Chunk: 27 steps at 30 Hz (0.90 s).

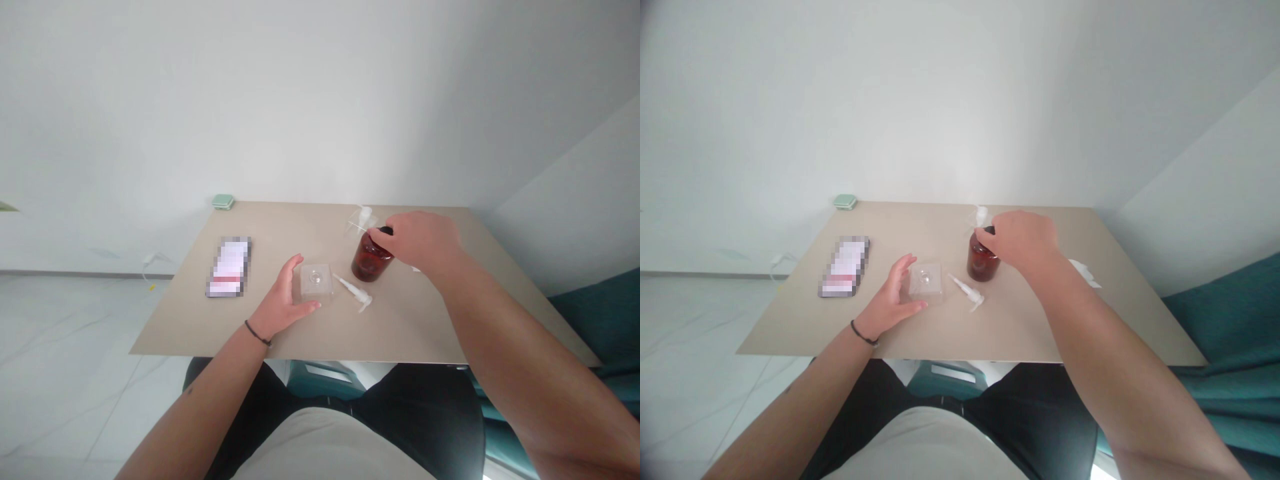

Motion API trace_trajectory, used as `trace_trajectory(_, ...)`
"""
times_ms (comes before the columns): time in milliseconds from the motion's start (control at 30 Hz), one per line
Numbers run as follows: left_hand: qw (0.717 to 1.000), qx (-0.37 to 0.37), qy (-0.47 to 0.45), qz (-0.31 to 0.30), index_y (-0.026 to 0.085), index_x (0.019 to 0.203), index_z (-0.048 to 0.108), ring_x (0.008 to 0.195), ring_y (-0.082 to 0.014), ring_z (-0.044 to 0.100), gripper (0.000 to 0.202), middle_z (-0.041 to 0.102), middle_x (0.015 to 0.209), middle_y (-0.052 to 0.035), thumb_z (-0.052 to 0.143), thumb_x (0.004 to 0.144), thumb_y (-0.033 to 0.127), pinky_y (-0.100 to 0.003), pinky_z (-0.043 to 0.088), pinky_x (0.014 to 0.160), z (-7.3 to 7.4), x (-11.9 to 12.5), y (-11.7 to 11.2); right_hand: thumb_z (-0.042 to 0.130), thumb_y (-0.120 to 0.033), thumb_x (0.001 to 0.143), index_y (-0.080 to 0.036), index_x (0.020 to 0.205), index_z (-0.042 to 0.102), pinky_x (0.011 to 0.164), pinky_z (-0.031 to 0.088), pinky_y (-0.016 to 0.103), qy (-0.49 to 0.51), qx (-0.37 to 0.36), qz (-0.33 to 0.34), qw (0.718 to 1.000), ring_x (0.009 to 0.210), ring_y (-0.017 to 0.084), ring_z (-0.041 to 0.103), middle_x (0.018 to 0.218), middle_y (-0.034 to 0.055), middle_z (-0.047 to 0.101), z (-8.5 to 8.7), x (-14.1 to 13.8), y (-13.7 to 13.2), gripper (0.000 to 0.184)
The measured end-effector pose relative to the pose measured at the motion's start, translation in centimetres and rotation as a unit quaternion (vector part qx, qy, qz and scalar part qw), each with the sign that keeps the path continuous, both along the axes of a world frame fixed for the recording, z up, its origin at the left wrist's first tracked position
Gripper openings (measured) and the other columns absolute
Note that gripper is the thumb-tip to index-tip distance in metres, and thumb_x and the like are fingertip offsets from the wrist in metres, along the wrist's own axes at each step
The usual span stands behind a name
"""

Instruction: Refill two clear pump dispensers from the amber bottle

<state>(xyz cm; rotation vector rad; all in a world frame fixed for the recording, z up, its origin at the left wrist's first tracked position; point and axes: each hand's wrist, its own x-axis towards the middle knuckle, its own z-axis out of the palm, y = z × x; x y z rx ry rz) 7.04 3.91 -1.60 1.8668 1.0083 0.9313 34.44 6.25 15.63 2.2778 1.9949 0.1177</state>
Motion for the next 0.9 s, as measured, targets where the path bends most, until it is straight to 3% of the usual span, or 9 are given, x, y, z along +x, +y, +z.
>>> trace_trajectory(133, 0.996, 0.074, 0.007, 0.050, 0.021, 0.158, 0.024, 0.158, -0.0383, 0.028, 0.097, 0.032, 0.165, -0.0202, 0.080, 0.082, 0.044, -0.063, 0.022, 0.129, 0.9, 0.0, -0.6, 0.050, -0.063, 0.088, -0.023, 0.059, 0.064, 0.056, 0.027, 0.034, 0.003, 0.088, 0.002, 0.996, 0.055, 0.020, 0.051, 0.055, 0.0069, 0.056, 2.1, 0.0, -1.8, 0.052)
trace_trajectory(233, 0.981, 0.170, 0.023, 0.091, 0.023, 0.152, 0.036, 0.153, -0.0375, 0.038, 0.080, 0.045, 0.156, -0.0173, 0.077, 0.085, 0.039, -0.062, 0.029, 0.127, 3.5, 1.3, -2.6, 0.052, -0.065, 0.088, -0.023, 0.051, 0.058, 0.054, 0.021, 0.032, 0.009, 0.139, 0.025, 0.990, 0.048, 0.016, 0.039, 0.046, 0.0038, 0.047, 3.6, -0.9, -4.0, 0.056)
trace_trajectory(300, 0.977, 0.201, 0.008, 0.072, 0.025, 0.148, 0.041, 0.145, -0.0358, 0.048, 0.068, 0.053, 0.150, -0.0160, 0.074, 0.089, 0.035, -0.060, 0.037, 0.123, 5.6, 2.8, -4.5, 0.052, -0.065, 0.088, -0.023, 0.048, 0.054, 0.053, 0.018, 0.032, 0.014, 0.145, 0.046, 0.988, 0.046, 0.015, 0.034, 0.045, 0.0032, 0.046, 4.1, -1.9, -5.7, 0.058)
trace_trajectory(367, 0.984, 0.174, -0.022, 0.037, 0.025, 0.150, 0.039, 0.143, -0.0380, 0.051, 0.078, 0.052, 0.151, -0.0177, 0.079, 0.085, 0.040, -0.060, 0.042, 0.120, 7.1, 4.4, -6.2, 0.051, -0.064, 0.089, -0.023, 0.048, 0.051, 0.052, 0.016, 0.032, 0.019, 0.133, 0.073, 0.988, 0.045, 0.014, 0.030, 0.045, 0.0028, 0.046, 4.0, -3.2, -7.3, 0.058)
trace_trajectory(433, 0.994, 0.088, -0.050, 0.029, 0.025, 0.152, 0.035, 0.141, -0.0417, 0.052, 0.098, 0.051, 0.151, -0.0192, 0.089, 0.073, 0.046, -0.062, 0.045, 0.117, 8.0, 5.7, -7.4, 0.048, -0.064, 0.090, -0.024, 0.049, 0.050, 0.050, 0.015, 0.032, 0.027, 0.118, 0.103, 0.987, 0.046, 0.015, 0.029, 0.047, 0.0029, 0.049, 3.6, -4.3, -8.8, 0.057)
trace_trajectory(500, 0.997, -0.004, -0.081, 0.006, 0.027, 0.150, 0.037, 0.132, -0.0416, 0.059, 0.106, 0.056, 0.146, -0.0175, 0.095, 0.064, 0.048, -0.061, 0.052, 0.110, 8.1, 6.4, -8.0, 0.045, -0.064, 0.091, -0.024, 0.051, 0.049, 0.050, 0.014, 0.032, 0.039, 0.098, 0.130, 0.986, 0.047, 0.015, 0.032, 0.049, 0.0031, 0.050, 2.8, -5.0, -9.9, 0.057)
trace_trajectory(567, 0.992, -0.059, -0.109, -0.015, 0.028, 0.144, 0.045, 0.125, -0.0388, 0.064, 0.096, 0.062, 0.139, -0.0141, 0.095, 0.064, 0.045, -0.057, 0.056, 0.106, 7.8, 6.5, -8.2, 0.045, -0.063, 0.092, -0.023, 0.054, 0.050, 0.052, 0.014, 0.032, 0.052, 0.078, 0.147, 0.985, 0.048, 0.015, 0.034, 0.050, 0.0029, 0.052, 2.0, -5.2, -10.5, 0.056)
trace_trajectory(700, 0.982, -0.096, -0.157, -0.042, 0.028, 0.137, 0.051, 0.117, -0.0339, 0.068, 0.081, 0.065, 0.131, -0.0106, 0.093, 0.067, 0.034, -0.051, 0.059, 0.103, 7.2, 5.8, -7.7, 0.044, -0.060, 0.095, -0.023, 0.060, 0.053, 0.054, 0.015, 0.032, 0.089, 0.047, 0.197, 0.975, 0.052, 0.015, 0.040, 0.055, 0.0024, 0.057, 0.8, -4.7, -10.0, 0.052)
trace_trajectory(900, 0.964, -0.132, -0.209, -0.103, 0.026, 0.137, 0.049, 0.118, -0.0338, 0.068, 0.083, 0.064, 0.133, -0.0109, 0.093, 0.066, 0.034, -0.050, 0.059, 0.101, 6.9, 5.6, -6.6, 0.052, -0.053, 0.095, -0.023, 0.072, 0.053, 0.058, 0.018, 0.031, 0.133, 0.042, 0.269, 0.953, 0.059, 0.016, 0.045, 0.065, 0.0010, 0.061, 1.4, -3.9, -8.8, 0.038)
